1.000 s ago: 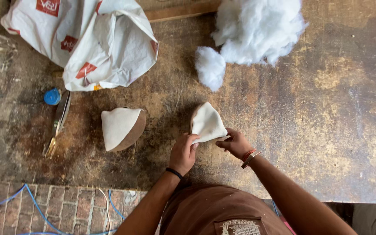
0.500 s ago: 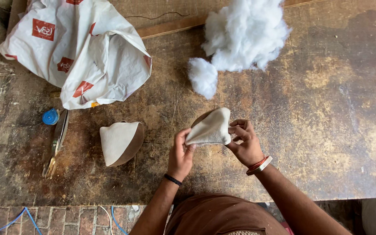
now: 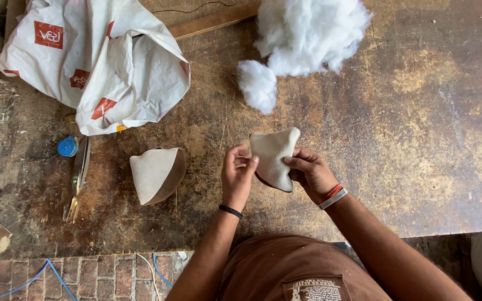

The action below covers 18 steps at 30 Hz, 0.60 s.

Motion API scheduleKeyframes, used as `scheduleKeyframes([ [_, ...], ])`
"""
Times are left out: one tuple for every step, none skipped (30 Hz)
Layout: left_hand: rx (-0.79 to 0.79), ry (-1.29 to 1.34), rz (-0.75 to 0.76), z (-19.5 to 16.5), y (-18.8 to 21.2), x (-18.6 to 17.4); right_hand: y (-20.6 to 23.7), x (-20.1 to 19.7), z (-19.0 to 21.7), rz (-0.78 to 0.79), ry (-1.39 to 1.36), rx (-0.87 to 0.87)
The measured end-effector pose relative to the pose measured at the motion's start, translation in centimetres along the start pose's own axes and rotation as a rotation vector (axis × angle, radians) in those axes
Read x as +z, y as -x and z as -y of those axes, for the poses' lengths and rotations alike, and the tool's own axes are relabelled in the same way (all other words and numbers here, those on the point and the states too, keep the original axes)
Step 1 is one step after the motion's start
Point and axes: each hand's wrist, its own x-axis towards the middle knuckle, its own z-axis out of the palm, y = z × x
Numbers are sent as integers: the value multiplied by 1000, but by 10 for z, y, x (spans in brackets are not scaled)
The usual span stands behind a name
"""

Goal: The person fills two triangular fabric covers with white cotton-like stuffing by hand, compressing the material into each piece. The person then carries the stuffed pieces to a nearby sewing machine area and places them on a table.

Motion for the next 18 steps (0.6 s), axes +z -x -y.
scheduleKeyframes([
  [-67,-26,-65,-3,1,0,0,-3,-2,7,-1,13],
  [-181,68,0,-6,1,-1,1,-5,-4,15,-6,28],
  [-297,160,66,-8,2,-3,3,-6,-5,21,-12,45],
  [-414,253,132,-10,3,-4,4,-7,-7,61,-23,39],
  [-355,238,177,-11,4,-3,6,-7,-7,96,-35,32],
  [-292,226,226,-11,5,-3,7,-5,-7,129,-44,20],
  [-226,216,271,-12,6,-1,10,-3,-6,95,-9,74],
  [-201,171,231,-12,7,0,12,2,-6,65,27,127],
  [-175,124,190,-11,8,2,14,7,-4,36,63,180],
  [-150,75,147,-11,8,2,16,12,-2,54,97,192],
  [-110,79,135,-11,8,3,18,17,-1,71,129,205],
  [-71,82,129,-11,8,3,22,21,1,83,159,218],
  [-34,87,125,-10,8,2,25,24,2,164,14,168],
  [-34,51,119,-10,8,1,28,26,3,245,-130,117],
  [-34,15,112,-10,8,0,31,27,3,325,-274,63],
  [-34,-20,108,-9,9,-2,34,27,3,295,-348,34],
  [-30,-34,111,-9,10,-2,35,26,2,263,-421,5],
  [-25,-46,113,-8,11,-2,36,25,1,232,-492,-24],
])
